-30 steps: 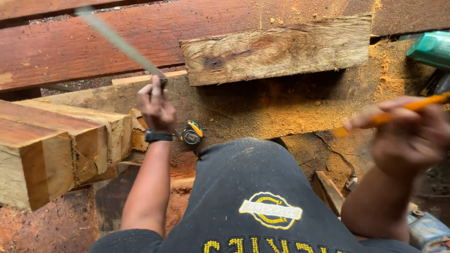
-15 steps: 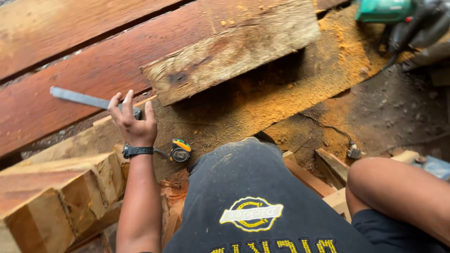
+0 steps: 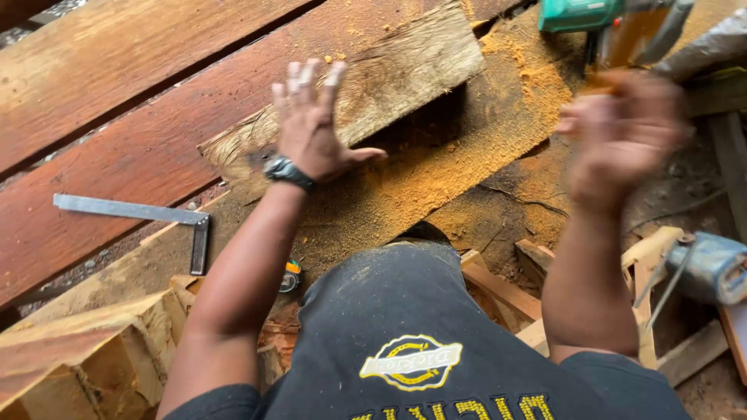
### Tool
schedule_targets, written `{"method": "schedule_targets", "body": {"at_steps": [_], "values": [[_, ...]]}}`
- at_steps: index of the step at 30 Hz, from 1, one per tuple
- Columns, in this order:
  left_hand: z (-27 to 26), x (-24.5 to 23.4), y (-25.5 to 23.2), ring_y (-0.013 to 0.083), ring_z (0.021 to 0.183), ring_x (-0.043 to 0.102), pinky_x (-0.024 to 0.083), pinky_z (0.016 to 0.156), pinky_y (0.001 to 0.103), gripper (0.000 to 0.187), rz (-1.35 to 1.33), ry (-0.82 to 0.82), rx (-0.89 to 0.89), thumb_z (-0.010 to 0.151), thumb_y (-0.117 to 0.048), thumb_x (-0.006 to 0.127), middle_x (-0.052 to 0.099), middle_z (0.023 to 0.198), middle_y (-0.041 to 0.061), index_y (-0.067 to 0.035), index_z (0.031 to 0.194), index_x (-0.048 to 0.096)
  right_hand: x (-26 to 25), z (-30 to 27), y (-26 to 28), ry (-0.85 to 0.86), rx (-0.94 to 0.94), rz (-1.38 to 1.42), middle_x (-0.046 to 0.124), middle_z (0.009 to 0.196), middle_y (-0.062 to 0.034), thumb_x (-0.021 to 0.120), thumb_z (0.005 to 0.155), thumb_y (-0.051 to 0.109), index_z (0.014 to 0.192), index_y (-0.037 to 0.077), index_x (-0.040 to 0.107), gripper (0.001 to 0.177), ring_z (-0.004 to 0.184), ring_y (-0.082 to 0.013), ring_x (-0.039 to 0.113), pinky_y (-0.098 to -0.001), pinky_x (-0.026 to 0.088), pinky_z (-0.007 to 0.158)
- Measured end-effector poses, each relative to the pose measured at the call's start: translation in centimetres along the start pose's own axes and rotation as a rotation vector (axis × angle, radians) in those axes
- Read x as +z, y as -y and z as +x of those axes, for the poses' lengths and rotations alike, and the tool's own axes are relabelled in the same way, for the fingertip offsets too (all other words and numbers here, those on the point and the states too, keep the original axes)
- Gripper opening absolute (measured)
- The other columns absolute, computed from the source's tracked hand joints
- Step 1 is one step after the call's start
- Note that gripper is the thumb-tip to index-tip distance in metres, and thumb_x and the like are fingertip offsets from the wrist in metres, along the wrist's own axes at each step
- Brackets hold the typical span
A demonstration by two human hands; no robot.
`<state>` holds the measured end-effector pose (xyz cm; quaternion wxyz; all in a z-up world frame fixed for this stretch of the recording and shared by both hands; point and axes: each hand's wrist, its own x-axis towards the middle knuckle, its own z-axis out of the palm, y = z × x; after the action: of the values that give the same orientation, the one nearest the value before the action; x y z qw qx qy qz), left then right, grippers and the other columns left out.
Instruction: The person measures and marks a piece of wood using a tape measure, pencil, and square. They then use a circular saw to cut the wood along the marked line. Finally, the person moves the cut piece of wood aside.
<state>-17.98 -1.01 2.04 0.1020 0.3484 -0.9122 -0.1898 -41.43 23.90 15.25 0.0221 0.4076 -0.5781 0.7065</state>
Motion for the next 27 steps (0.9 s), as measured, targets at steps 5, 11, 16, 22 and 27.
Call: {"method": "schedule_targets", "body": {"at_steps": [5,11,16,22,27], "values": [[-4.0,1.5,-5.0,0.022,0.109,0.064,0.05,0.098,0.037,0.045,-0.94,-0.003,0.04,0.105,-0.037,0.058,0.067,0.121,0.01,-0.005,0.136,0.058,7.9,-8.9,-7.8,0.556,0.527,-0.126,0.074,0.087,-0.0057,0.084,0.09,0.006,0.097,0.008,0.073,0.013,0.071,-0.0124,0.068,-0.0263,0.057,0.067],[-15.0,4.9,-2.0,0.0201,0.078,0.075,0.057,0.075,0.034,0.034,-0.765,-0.321,-0.599,0.109,-0.035,0.044,0.076,0.091,0.006,-0.014,0.104,0.07,14.0,-12.4,-8.6,1.313,0.198,0.061,0.077,0.119,-0.011,0.084,0.089,0.022,0.124,0.009,0.073,0.038,0.105,-0.022,0.074,-0.0322,0.057,0.097],[-25.8,6.5,9.5,0.0316,0.098,0.062,0.048,0.087,0.047,0.038,-0.344,-0.524,-1.036,0.099,-0.019,0.049,0.061,0.111,0.016,-0.01,0.135,0.055,14.7,-0.5,-12.5,1.362,-0.167,-0.367,0.043,0.157,-0.0276,0.099,0.067,0.039,0.151,0.002,0.046,0.106,0.147,-0.0454,0.037,-0.0548,0.031,0.124],[-30.2,8.9,11.2,0.0394,0.107,0.059,0.045,0.105,0.043,0.07,-0.192,-0.597,-1.121,0.083,0.01,0.044,0.049,0.138,0.029,-0.003,0.151,0.049,14.3,10.4,-19.4,1.709,0.039,-1.084,0.018,0.172,-0.019,0.09,0.047,0.063,0.168,0.015,0.014,0.151,0.158,-0.0398,0.011,-0.0584,0.012,0.123],[-26.5,5.4,6.3,0.0489,0.122,0.055,0.044,0.106,0.056,0.06,-0.074,-0.787,-0.995,0.089,-0.004,0.062,0.053,0.134,0.03,-0.004,0.148,0.053,10.9,10.8,-22.5,1.71,-0.064,-1.112,0.037,0.163,-0.0236,0.08,0.042,0.079,0.17,0.018,0.02,0.155,0.151,-0.0382,0.029,-0.0514,0.016,0.118]]}}
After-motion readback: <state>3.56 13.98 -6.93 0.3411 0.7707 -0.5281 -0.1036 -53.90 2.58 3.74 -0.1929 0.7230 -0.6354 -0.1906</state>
